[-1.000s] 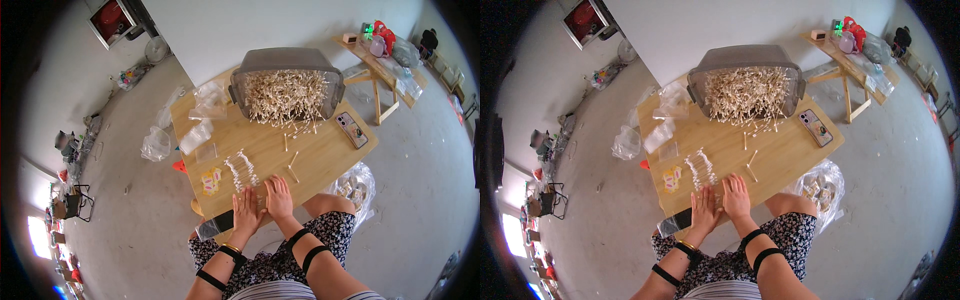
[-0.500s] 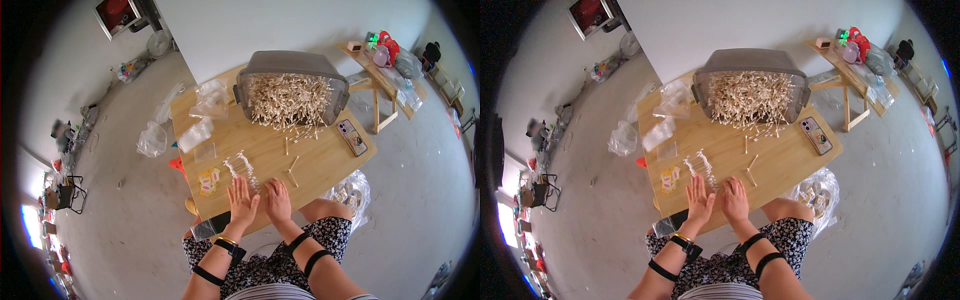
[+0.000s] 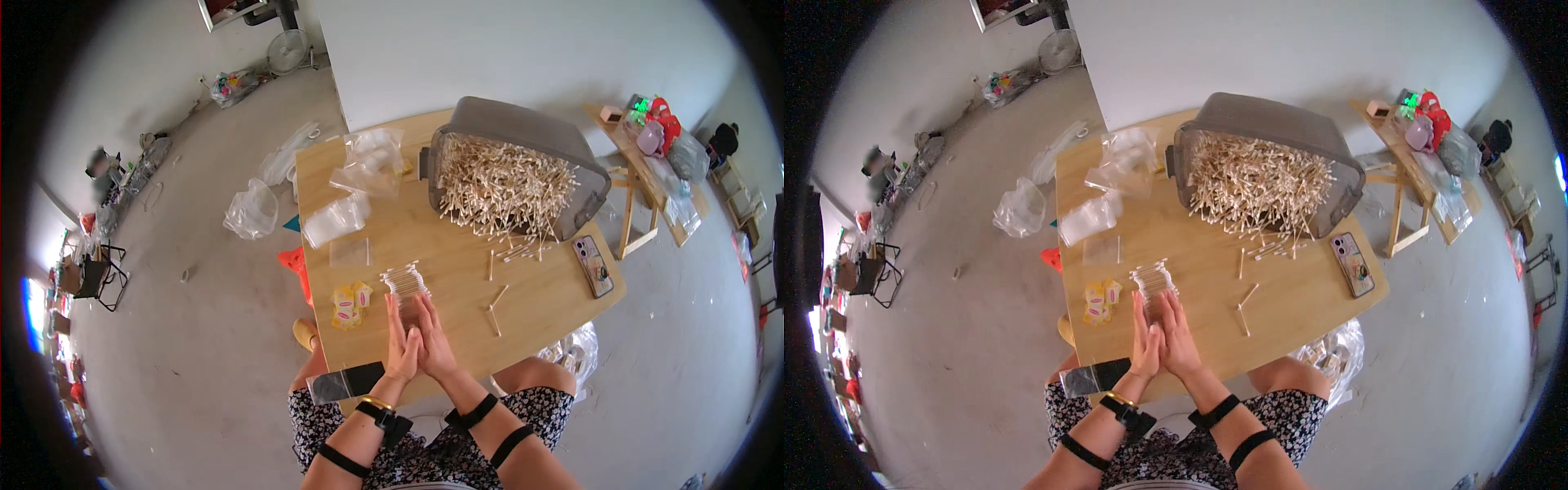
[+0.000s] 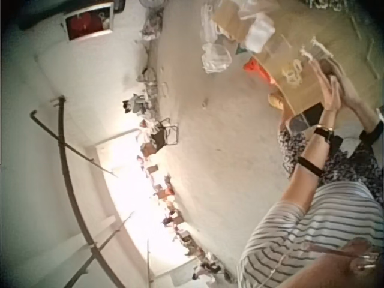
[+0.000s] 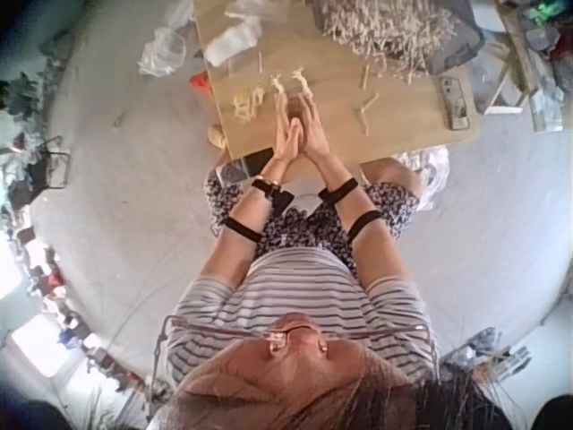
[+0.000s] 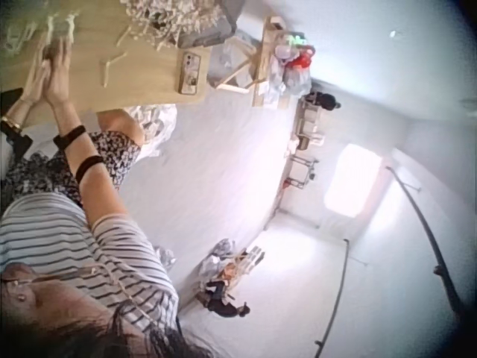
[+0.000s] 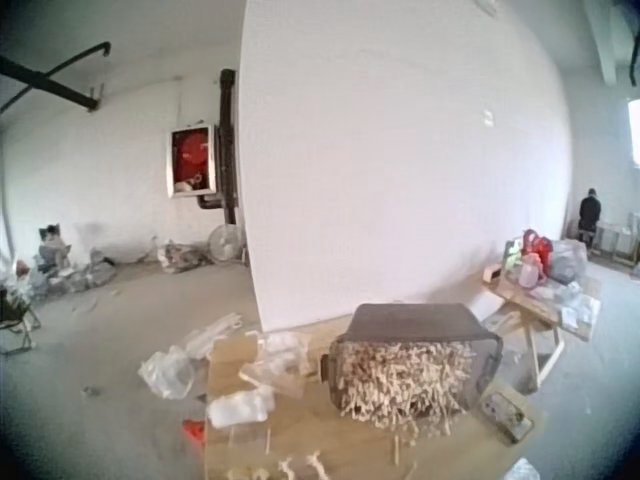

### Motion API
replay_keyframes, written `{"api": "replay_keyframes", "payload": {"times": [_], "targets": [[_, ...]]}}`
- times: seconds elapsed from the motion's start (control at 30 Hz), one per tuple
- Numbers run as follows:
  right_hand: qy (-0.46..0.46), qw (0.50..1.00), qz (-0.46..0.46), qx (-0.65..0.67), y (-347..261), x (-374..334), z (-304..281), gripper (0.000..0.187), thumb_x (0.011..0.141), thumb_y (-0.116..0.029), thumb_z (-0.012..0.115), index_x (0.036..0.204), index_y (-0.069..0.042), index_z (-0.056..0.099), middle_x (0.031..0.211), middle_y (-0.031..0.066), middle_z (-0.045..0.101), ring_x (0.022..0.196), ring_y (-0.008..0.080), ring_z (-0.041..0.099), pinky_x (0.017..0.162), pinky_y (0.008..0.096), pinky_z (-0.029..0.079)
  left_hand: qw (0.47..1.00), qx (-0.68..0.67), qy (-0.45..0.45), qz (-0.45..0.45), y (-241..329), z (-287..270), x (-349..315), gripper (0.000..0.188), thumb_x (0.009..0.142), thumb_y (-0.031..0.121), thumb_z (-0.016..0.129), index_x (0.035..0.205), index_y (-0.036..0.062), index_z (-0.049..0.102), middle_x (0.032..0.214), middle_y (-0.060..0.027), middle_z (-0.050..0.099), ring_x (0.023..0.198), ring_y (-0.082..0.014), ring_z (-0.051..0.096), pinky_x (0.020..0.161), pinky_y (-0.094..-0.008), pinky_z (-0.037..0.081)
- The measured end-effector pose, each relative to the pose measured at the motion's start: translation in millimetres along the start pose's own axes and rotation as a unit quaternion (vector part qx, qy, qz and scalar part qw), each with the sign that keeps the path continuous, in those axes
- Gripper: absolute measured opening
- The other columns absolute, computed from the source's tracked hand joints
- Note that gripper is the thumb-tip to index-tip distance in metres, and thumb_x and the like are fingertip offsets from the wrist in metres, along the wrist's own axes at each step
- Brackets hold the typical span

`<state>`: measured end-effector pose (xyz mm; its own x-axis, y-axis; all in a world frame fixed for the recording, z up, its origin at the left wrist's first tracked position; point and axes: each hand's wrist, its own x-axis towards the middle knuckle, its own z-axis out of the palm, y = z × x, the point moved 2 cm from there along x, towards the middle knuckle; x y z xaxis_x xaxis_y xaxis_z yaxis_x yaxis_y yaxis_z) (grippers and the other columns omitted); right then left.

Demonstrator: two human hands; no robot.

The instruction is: Counting cotton swabs and packing them into small plastic bags.

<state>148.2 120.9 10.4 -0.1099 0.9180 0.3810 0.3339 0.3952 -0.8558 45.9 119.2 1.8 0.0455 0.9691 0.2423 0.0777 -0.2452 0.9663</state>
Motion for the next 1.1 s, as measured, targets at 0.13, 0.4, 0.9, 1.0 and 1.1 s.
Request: {"api": "replay_keyframes", "payload": {"times": [0.13, 0.4, 0.9, 1.0, 1.1], "targets": [[0.007, 0.999, 0.03, -0.045, 9, 7, -19, 0.057, 0.1, -0.018, 0.045, 0.149, 0.006, 0.031, 0.153, 0.0296, 0.03, 0.144, 0.0483, 0.027, 0.119, 0.048, 0.026, 0.997, -0.045, 0.068, 0.001, 9, -3, 11, 0.083, 0.103, 0.05, 0.04, 0.158, -0.0017, 0.006, 0.166, -0.0214, 0.002, 0.154, -0.0327, 0.004, 0.123, -0.0441, 0.007], [-0.003, 0.996, 0.049, -0.07, 12, 37, 6, 0.053, 0.098, -0.011, 0.047, 0.147, 0.006, 0.034, 0.152, 0.0296, 0.034, 0.143, 0.0454, 0.03, 0.117, 0.0466, 0.03, 0.999, 0.037, 0.022, -0.029, -15, 1, 40, 0.075, 0.105, 0.045, 0.036, 0.158, -0.0005, 0.008, 0.166, -0.0207, 0.006, 0.154, -0.0326, 0.005, 0.123, -0.0423, 0.007], [-0.012, 0.99, 0.099, -0.104, 49, 110, 8, 0.046, 0.096, -0.007, 0.046, 0.14, 0.006, 0.043, 0.145, 0.0279, 0.043, 0.137, 0.0441, 0.04, 0.112, 0.0445, 0.039, 0.984, -0.087, 0.078, -0.135, -40, -28, 94, 0.067, 0.104, 0.034, 0.038, 0.159, 0.003, 0.014, 0.167, -0.0144, 0.012, 0.154, -0.0274, 0.01, 0.122, -0.0367, 0.011], [-0.056, 0.992, 0.056, -0.101, 49, 112, 25, 0.046, 0.095, -0.005, 0.046, 0.14, 0.005, 0.044, 0.144, 0.0278, 0.044, 0.137, 0.0436, 0.041, 0.112, 0.0442, 0.039, 0.999, -0.009, 0.036, -0.027, -49, -16, 101, 0.072, 0.105, 0.04, 0.039, 0.159, 0.0029, 0.01, 0.167, -0.0168, 0.007, 0.154, -0.0304, 0.005, 0.123, -0.0409, 0.007], [-0.024, 0.998, 0.029, -0.058, 49, 109, 18, 0.047, 0.094, -0.004, 0.047, 0.14, 0.005, 0.045, 0.144, 0.0279, 0.044, 0.137, 0.0439, 0.04, 0.112, 0.0444, 0.039, 0.998, -0.005, 0.048, -0.032, -48, -15, 99, 0.072, 0.105, 0.04, 0.038, 0.159, 0.0034, 0.009, 0.167, -0.0174, 0.006, 0.154, -0.0313, 0.005, 0.123, -0.0423, 0.006]]}}
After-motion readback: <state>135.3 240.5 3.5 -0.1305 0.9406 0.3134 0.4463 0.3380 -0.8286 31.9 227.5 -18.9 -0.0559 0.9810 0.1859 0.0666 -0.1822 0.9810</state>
